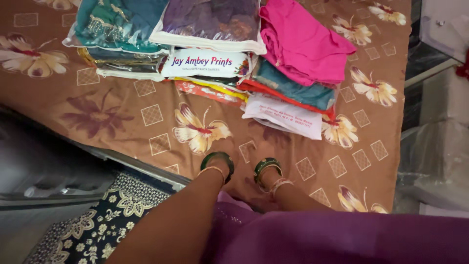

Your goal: The person removes folded garments from a wardrobe shelf, carries them to a bed, and places them on top of other items. The person handles a pink garment and a striped garment one at a time, moving them from the wardrobe to the bed.

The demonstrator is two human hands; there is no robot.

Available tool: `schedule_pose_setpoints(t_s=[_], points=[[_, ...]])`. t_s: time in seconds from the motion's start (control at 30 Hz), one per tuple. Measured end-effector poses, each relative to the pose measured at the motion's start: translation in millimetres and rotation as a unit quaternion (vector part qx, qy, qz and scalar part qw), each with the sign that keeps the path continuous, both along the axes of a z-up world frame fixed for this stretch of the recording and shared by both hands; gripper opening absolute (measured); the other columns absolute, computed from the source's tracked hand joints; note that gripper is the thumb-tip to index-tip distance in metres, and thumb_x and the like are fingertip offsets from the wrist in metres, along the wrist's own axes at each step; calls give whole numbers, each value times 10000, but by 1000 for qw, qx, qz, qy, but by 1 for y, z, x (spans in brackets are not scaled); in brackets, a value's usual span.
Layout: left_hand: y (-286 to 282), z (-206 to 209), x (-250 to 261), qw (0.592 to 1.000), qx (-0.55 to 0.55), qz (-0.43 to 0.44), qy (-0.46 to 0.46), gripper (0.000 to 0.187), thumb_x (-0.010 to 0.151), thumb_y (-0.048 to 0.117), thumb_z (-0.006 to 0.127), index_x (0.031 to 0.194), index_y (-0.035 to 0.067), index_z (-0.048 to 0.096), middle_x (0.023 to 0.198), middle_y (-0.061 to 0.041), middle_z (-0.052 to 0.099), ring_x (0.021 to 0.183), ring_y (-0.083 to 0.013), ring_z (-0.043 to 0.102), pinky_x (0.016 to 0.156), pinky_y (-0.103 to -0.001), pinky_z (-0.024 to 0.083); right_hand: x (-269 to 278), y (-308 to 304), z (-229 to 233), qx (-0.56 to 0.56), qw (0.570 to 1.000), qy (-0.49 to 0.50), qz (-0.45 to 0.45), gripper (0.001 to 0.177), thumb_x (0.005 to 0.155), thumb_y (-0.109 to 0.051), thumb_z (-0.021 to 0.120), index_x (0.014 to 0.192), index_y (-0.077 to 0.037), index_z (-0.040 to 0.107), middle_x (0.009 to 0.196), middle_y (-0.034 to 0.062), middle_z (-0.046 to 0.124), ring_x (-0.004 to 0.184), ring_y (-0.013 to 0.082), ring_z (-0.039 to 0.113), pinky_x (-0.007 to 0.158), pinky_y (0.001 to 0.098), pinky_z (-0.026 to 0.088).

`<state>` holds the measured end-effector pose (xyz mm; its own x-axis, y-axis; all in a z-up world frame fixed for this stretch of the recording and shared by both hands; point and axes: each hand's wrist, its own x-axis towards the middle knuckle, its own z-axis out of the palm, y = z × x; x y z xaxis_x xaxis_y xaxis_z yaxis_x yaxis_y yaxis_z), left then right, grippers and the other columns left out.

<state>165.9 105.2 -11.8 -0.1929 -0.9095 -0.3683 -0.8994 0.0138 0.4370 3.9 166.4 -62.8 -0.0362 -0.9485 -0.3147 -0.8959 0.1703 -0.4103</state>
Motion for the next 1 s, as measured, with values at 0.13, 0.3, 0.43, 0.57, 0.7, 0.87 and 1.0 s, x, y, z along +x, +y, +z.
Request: schedule_pose_setpoints(t_s=[0.13, 0.3, 0.43, 0.57, 0.7, 0.87, 1.0], points=[[9, 5, 17, 1000, 12, -27, -8, 368, 944, 210, 597, 1296, 106, 590, 1345, -178, 606, 1264, -376, 571, 1054, -448, 482, 17, 15, -8, 93, 992, 56, 68, 435, 852, -374, 688, 1188, -100, 724, 1137, 171, 723, 998, 316, 695, 889, 431, 539], [14, -28, 38, 997, 24, -71, -33, 439, 900, 214, 658, 1308, 71, 583, 1359, -205, 596, 1277, -384, 571, 1045, -452, 497, 52, -2, -23, 8, 1000, 7, 5, 487, 883, -448, 641, 1193, -79, 707, 1154, 194, 700, 1019, 356, 677, 908, 461, 526], [30, -89, 61, 963, 77, -220, -133, 383, 933, 222, 604, 1280, 94, 705, 1375, -193, 628, 1280, -371, 611, 1053, -482, 503, 69, 9, -32, -6, 999, -40, -32, 538, 907, -506, 604, 1197, -62, 694, 1168, 212, 681, 1036, 387, 663, 924, 486, 516], [45, -123, 72, 974, 143, -151, -95, 394, 949, 286, 594, 1273, 97, 712, 1377, -184, 626, 1288, -373, 602, 1069, -476, 488, 77, 26, -32, 33, 995, 40, 89, 509, 920, -501, 561, 1257, -144, 695, 1223, 176, 688, 1100, 370, 657, 958, 479, 507], [54, -102, 69, 980, 171, -77, -60, 422, 957, 351, 592, 1285, 110, 702, 1394, -175, 609, 1306, -376, 580, 1094, -472, 464, 86, 35, -21, 65, 985, 97, 125, 459, 1030, -422, 424, 1401, -266, 646, 1364, 164, 652, 1226, 379, 635, 1079, 504, 472], [76, -39, 66, 993, 27, -93, -72, 494, 977, 378, 557, 1417, 155, 585, 1515, -154, 506, 1422, -358, 451, 1169, -501, 378, 91, 59, 1, 85, 992, 95, 2, 640, 996, -521, 507, 1510, -143, 460, 1598, 124, 394, 1425, 381, 421, 1229, 634, 143], [95, -7, 69, 980, 79, -145, -110, 685, 979, 406, 569, 1586, 223, 311, 1700, -79, 156, 1578, -315, 79, 1242, -584, 179, 89, 72, 12, -14, 997, 75, -4, 774, 921, -534, 527, 1550, -119, 351, 1620, 121, 259, 1502, 372, 177, 1162, 638, 113]])
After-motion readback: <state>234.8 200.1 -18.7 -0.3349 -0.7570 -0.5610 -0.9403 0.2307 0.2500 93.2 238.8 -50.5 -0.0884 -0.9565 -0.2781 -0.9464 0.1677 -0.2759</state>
